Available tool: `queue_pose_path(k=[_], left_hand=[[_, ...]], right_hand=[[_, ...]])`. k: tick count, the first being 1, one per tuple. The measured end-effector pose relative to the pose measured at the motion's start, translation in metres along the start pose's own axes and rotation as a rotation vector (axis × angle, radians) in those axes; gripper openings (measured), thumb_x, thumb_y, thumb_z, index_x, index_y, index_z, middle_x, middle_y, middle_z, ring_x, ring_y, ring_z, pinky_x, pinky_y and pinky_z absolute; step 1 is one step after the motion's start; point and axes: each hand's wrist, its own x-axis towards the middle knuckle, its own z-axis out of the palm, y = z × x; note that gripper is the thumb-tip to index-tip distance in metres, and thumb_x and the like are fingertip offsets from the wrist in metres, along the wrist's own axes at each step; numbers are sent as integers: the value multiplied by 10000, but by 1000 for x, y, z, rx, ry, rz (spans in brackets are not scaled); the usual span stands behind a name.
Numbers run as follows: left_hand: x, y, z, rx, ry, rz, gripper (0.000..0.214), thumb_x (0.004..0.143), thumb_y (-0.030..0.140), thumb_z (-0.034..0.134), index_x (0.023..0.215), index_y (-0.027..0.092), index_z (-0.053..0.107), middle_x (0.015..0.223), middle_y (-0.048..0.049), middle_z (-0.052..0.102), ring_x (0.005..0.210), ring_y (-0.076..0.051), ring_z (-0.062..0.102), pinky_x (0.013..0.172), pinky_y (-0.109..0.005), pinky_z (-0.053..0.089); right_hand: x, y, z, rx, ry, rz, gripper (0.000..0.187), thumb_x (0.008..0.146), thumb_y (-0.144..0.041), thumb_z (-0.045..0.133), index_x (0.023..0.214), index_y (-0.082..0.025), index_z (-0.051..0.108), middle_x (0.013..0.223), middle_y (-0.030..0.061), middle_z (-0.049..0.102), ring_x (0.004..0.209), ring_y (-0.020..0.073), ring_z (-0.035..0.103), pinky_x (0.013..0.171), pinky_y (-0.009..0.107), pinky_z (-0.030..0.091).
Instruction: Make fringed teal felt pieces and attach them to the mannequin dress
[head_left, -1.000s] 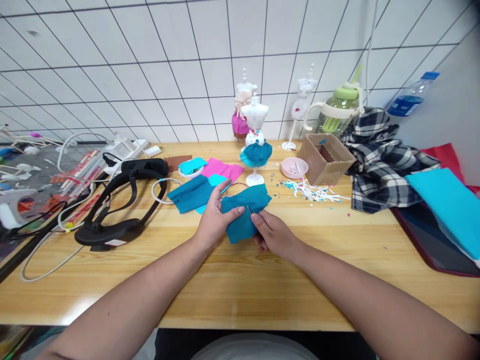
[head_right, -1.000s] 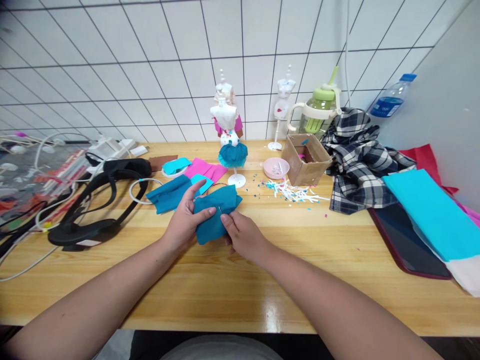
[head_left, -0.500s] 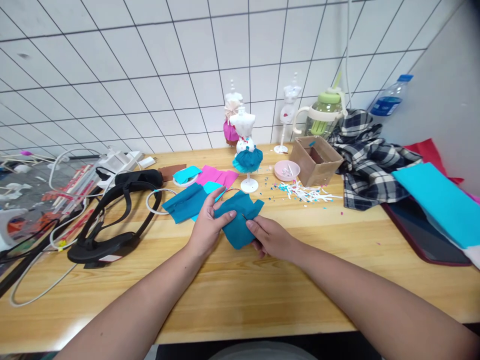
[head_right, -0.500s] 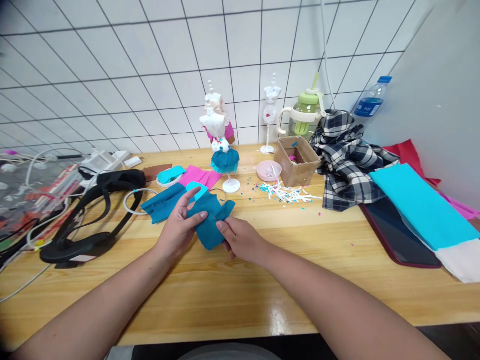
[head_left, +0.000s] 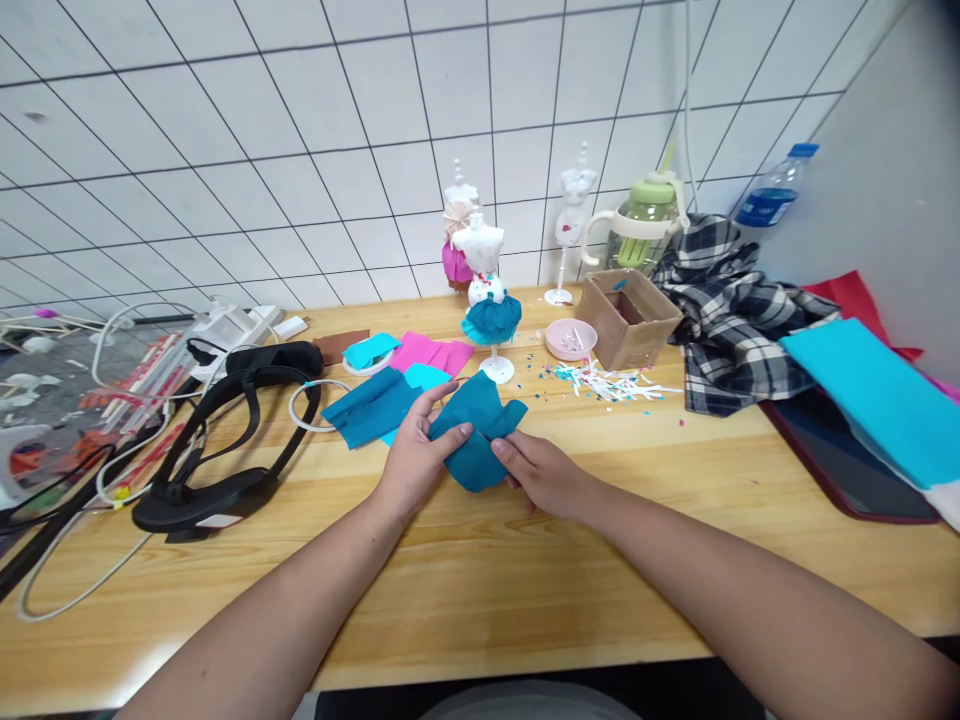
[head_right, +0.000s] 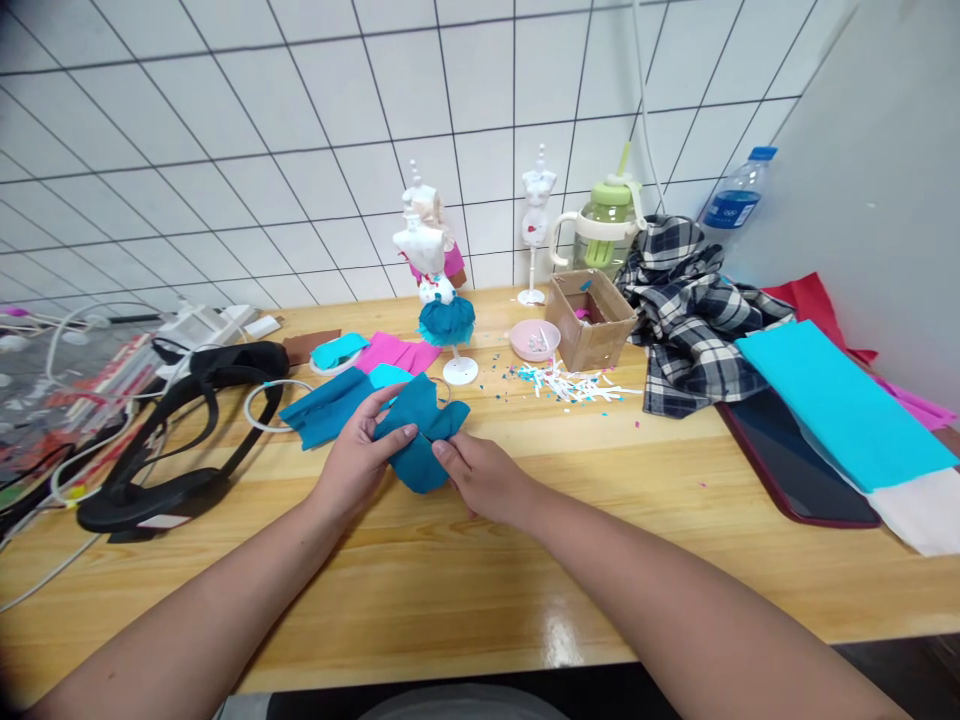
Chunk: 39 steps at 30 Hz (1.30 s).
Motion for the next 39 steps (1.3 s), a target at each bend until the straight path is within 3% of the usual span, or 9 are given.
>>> queue_pose_path(k=[22,29,39], left_hand=[[-3,0,4,39,-36,-22,688,698,268,773,1319,246,477,910,-40,717,822,-220,678,738,-349,544],[1,-3,2,-40,42,-4,663,687,260,783,1287,249,501,882,-17,718,754,-175,673,702,-289,542],[-2,0,4,14,-32,-35,676,702,266,772,1310,249,477,936,-47,712,826,-217,679,734,-344,557]], right_hand=[[2,4,3,3,29,7,486,895,-674,298,901,-224,480,674,-22,473,456,99,493,308,202,413],[3,2,4,80,41,43,482,877,-683,341,873,-222,482,702,-10,489,490,105,487,312,208,444],[4,6,4,94,34,38,440,903,-637,348,862,-219,479,636,-35,435,465,96,472,316,203,459]])
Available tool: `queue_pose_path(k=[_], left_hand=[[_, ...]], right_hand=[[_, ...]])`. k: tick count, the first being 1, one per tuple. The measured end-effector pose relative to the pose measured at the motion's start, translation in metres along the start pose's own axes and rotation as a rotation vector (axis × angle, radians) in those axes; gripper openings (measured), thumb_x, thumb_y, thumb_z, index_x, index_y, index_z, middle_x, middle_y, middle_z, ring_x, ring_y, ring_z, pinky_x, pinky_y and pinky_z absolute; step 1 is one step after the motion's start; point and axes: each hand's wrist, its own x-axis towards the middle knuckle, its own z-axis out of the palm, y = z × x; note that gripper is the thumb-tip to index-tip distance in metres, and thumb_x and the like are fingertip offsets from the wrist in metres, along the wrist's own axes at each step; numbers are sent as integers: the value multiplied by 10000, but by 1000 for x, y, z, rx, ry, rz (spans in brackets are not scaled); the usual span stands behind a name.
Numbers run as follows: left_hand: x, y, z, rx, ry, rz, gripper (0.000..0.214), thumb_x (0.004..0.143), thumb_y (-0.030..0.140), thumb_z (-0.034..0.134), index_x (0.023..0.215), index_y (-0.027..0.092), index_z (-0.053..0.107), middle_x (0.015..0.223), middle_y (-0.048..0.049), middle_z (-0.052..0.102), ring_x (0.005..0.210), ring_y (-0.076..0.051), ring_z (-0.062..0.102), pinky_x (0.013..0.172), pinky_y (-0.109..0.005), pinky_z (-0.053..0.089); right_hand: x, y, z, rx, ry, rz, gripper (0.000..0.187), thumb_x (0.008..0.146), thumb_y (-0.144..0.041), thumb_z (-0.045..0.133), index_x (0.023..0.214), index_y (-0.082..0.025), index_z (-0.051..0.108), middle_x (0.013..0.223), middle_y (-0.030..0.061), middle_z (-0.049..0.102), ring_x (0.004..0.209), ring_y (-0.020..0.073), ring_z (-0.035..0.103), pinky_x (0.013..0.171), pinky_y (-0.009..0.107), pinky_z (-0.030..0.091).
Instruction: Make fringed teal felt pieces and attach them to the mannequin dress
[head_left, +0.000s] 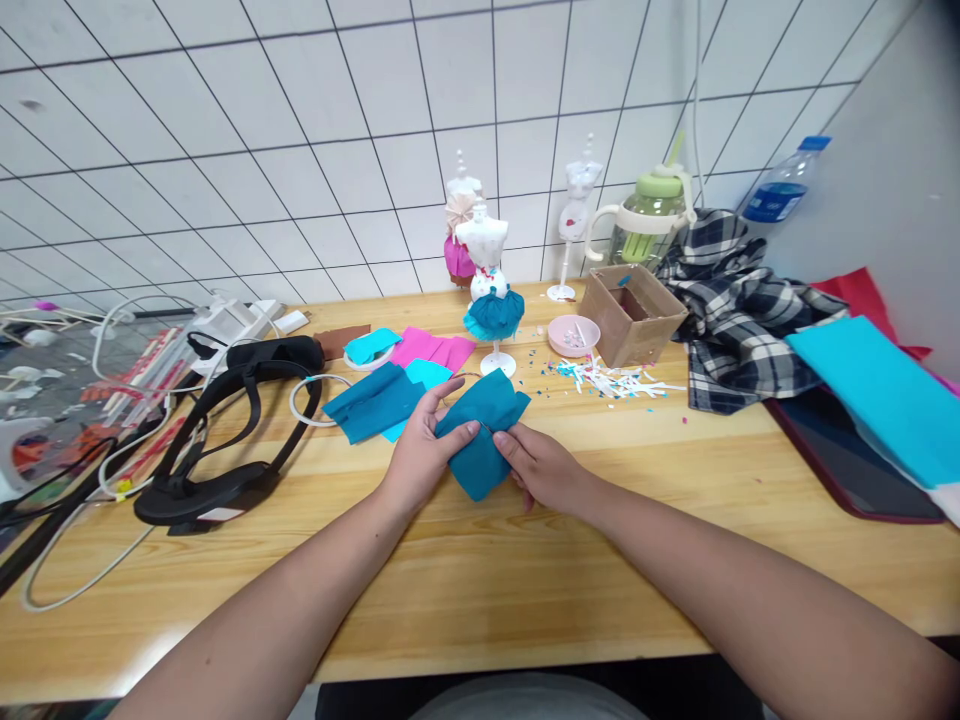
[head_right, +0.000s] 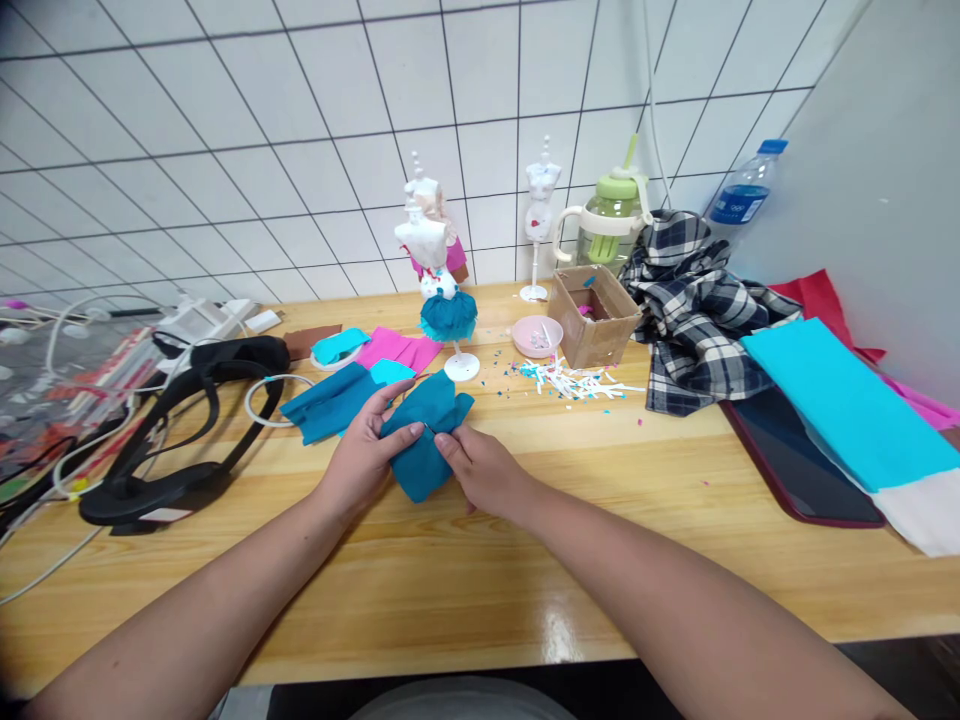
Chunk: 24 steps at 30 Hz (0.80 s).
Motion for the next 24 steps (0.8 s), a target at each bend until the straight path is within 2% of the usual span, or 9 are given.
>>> queue_pose_path(k=[7,13,19,24], left_hand=[[1,2,-1,8,39,22,699,718,286,759,1338,244,438,810,-17,692,723,-203,668,680,-337,554],[0,2,0,58,25,37,684,729,283,750,1338,245,440,896,-37,694,803,-212,669,727,-348,556],[-1,1,1,120,0,-13,695,721,309,753,1349,250,459,931,-57,699,847,-244,678,732,-365,555],[1,0,0,59,27,23,703,719,288,756,1347,245,444,940,-49,707,826,-219,677,734,-342,548]], right_hand=[[0,-5,-1,54,12,47,408,916,-593,367,844,-210,490,663,-23,462,475,96,465,320,215,478],[-1,-9,1,60,-10,51,422,909,-611,366,831,-210,472,627,-39,450,455,84,463,334,210,493],[-1,-6,0,18,7,35,440,898,-637,362,814,-215,456,638,-34,436,468,96,480,331,223,493],[-1,-5,0,23,17,32,432,903,-628,356,821,-217,464,655,-27,441,478,97,466,340,231,499]])
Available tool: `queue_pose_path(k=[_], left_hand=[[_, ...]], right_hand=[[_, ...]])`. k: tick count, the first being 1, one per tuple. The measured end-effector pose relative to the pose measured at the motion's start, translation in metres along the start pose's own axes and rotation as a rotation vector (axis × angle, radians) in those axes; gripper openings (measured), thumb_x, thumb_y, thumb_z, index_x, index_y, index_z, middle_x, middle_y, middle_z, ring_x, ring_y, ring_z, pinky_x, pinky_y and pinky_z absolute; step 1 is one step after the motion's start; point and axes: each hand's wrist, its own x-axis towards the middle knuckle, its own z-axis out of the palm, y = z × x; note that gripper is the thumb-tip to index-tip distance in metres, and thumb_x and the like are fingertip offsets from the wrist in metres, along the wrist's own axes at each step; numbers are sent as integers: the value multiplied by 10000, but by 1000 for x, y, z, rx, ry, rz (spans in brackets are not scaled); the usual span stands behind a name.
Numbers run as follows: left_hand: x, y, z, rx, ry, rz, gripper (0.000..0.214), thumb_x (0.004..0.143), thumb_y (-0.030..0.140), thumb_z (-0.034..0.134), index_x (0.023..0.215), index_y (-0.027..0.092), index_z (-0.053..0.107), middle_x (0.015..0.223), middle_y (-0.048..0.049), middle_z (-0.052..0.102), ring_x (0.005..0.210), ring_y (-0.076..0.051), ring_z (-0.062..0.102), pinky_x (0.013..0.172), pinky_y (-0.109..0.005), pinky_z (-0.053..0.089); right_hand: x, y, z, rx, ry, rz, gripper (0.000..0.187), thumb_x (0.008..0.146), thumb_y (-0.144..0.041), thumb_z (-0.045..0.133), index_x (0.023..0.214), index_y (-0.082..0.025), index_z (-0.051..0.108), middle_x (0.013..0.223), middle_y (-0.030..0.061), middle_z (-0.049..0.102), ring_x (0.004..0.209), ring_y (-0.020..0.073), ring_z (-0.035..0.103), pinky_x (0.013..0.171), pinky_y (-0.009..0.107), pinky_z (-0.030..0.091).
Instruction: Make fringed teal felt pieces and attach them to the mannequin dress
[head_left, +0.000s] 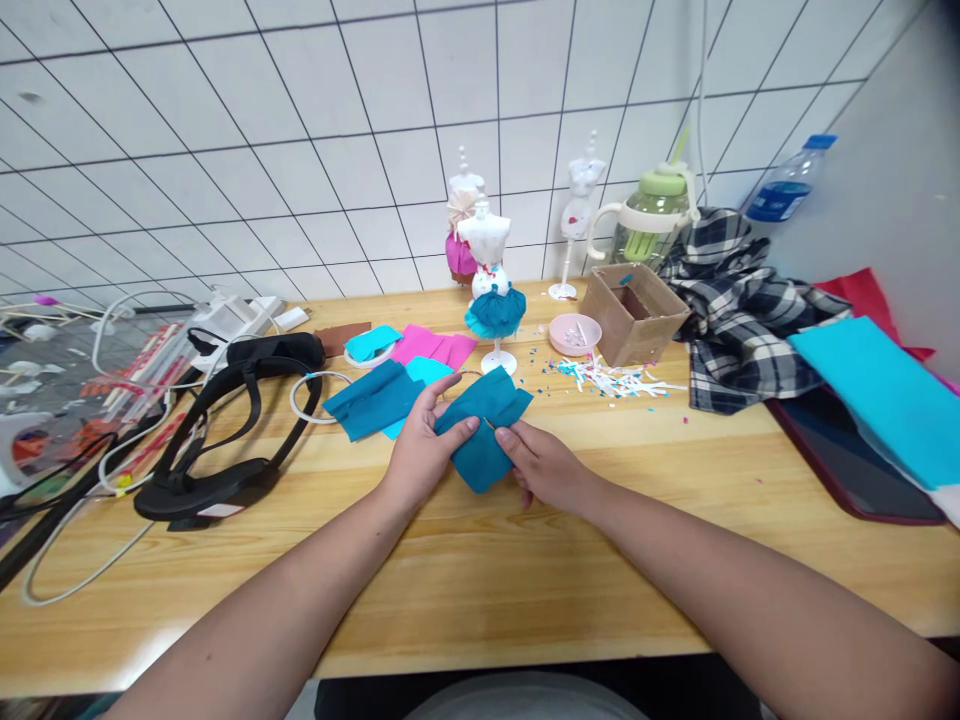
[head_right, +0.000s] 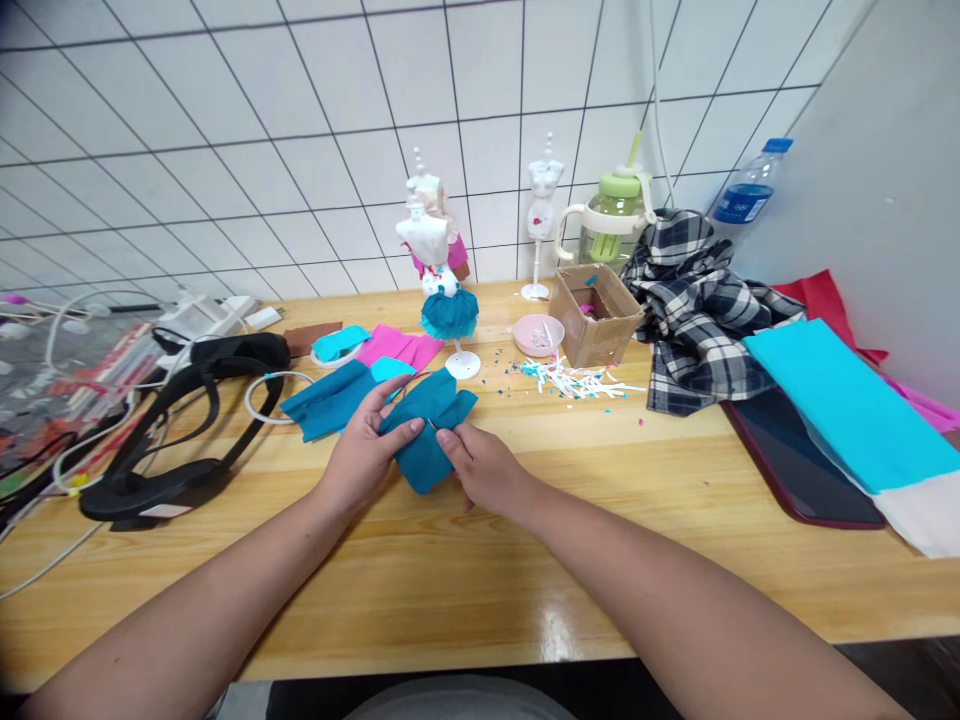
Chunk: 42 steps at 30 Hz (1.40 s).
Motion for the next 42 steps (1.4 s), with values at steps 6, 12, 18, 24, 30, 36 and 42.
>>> queue_pose_path(k=[6,12,18,24,30,36,42], left_hand=[[0,1,0,26,-5,10,702,718,276,756,1344,232,442,918,-40,703,828,-210,671,733,-320,535],[-3,4,3,80,-18,30,695,704,271,766,1332,240,469,929,-34,708,846,-212,669,738,-304,530],[-3,3,2,10,-44,0,709,715,272,759,1349,251,443,1042,-58,705,914,-233,670,775,-336,540],[-2,1,1,-10,-49,6,694,727,280,751,1351,255,449,1098,-67,692,966,-241,658,813,-350,532],[-2,-1,1,-76,-58,-15,662,749,303,730,1349,258,454,1073,-62,695,939,-232,663,819,-359,532],[-2,0,0,-56,-65,-17,667,746,272,735,1348,254,448,1015,-59,706,900,-231,670,775,-351,543],[-2,-1,0,-57,-53,-3,683,729,284,747,1347,256,457,974,-50,710,858,-224,672,730,-329,539]], right_hand=[[-1,-4,1,-10,-12,9,421,901,-619,377,836,-213,470,663,-29,461,486,93,483,333,210,489],[0,-1,1,1,-5,-1,395,919,-591,368,813,-219,448,602,-49,431,438,88,456,330,228,497],[1,3,1,-9,-4,-32,378,927,-573,367,816,-222,451,595,-49,422,441,99,466,333,244,500],[1,3,0,-44,1,-38,387,929,-567,368,786,-216,447,607,-41,441,437,101,494,320,229,485],[0,1,1,-53,-5,-23,422,918,-595,367,758,-209,429,623,-37,444,442,102,503,320,228,474],[-1,0,0,-47,-34,-19,445,907,-631,351,818,-209,464,638,-35,444,466,102,495,333,227,480],[-1,1,-2,-64,-7,-8,495,885,-675,336,796,-209,475,645,-27,466,447,92,500,301,196,439]])
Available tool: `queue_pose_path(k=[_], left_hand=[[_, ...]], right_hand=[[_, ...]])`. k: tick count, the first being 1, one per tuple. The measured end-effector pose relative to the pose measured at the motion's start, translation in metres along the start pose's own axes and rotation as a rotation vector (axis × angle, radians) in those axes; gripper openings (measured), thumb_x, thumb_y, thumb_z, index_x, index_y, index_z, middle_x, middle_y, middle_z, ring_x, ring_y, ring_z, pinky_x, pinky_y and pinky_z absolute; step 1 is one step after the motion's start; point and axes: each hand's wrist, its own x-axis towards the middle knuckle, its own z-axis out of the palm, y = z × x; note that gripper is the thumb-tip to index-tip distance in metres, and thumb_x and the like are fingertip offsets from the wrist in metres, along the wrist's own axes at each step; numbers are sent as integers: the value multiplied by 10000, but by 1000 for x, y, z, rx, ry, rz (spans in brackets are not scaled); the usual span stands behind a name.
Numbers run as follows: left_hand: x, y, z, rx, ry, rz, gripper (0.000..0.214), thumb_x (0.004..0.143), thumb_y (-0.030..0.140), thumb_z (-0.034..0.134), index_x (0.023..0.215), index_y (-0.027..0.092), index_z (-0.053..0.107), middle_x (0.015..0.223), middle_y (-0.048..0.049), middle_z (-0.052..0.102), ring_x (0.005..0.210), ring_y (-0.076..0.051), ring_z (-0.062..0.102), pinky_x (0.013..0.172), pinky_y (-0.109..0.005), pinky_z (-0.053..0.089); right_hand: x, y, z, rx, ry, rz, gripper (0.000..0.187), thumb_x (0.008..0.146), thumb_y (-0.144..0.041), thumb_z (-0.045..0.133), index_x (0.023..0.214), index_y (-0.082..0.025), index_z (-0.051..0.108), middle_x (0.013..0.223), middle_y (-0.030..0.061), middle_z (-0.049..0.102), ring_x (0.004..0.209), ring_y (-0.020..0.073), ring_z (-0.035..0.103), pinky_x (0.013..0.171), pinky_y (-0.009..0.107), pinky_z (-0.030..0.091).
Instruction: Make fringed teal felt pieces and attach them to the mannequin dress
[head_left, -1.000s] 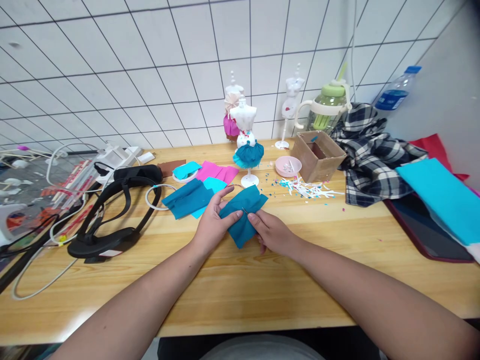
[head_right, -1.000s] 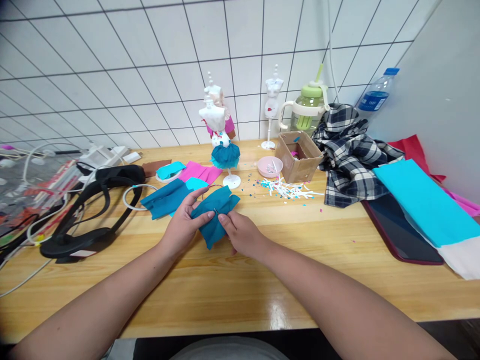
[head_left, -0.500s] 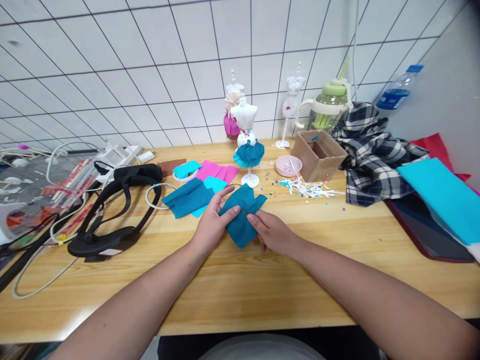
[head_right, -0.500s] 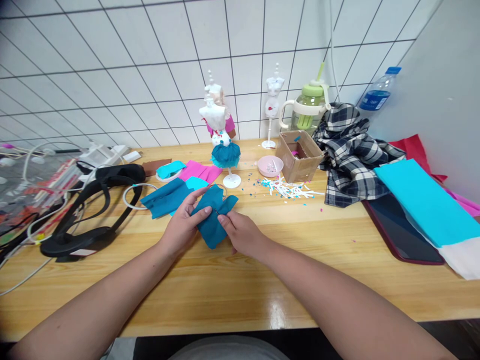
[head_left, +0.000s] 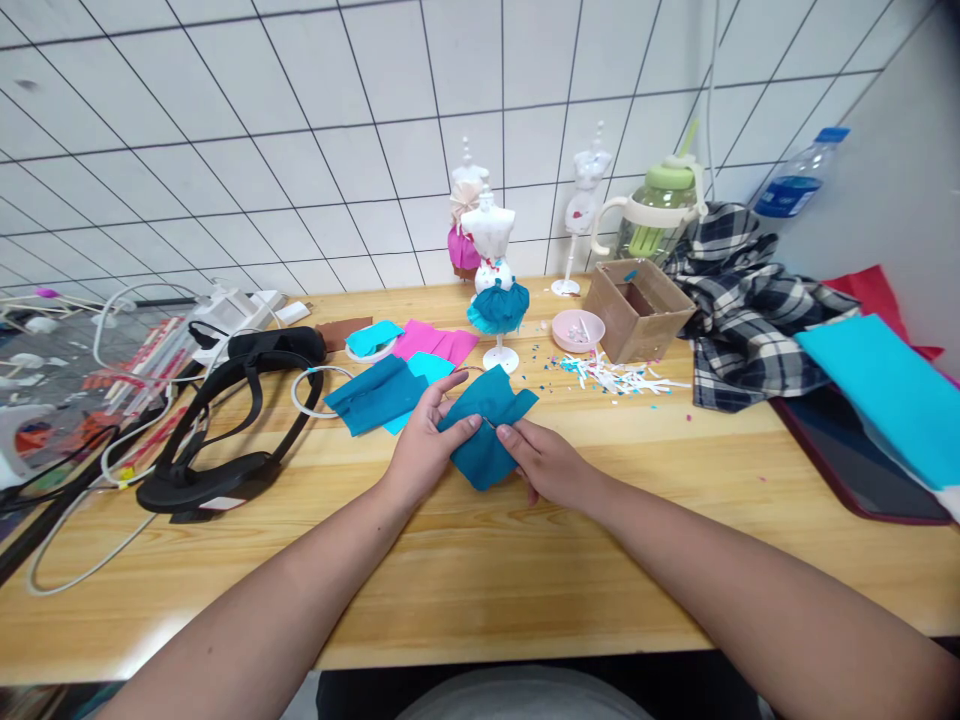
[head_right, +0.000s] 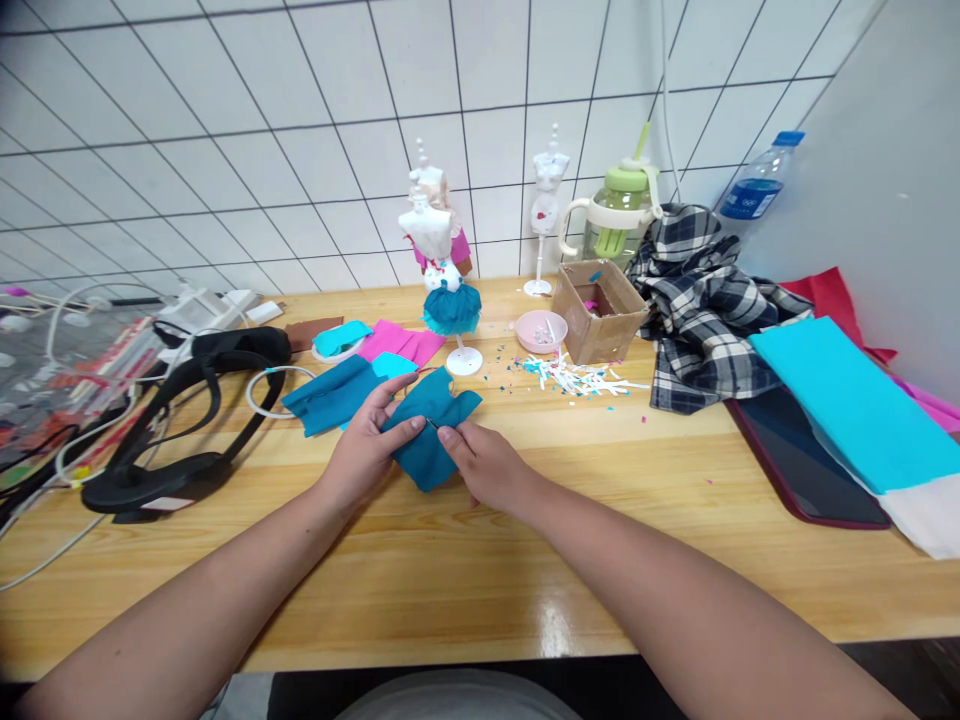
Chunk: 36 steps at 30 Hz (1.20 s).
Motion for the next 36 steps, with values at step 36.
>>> queue_pose_path(k=[36], left_hand=[[2,0,-1,-45,15,-31,667,723,286,763,1319,232,467,900,-29,683,794,-166,644,686,-262,510]], right_hand=[[0,-4,1,-80,25,-20,451,899,-647,347,798,-220,450,650,-29,488,409,88,493,297,203,404]])
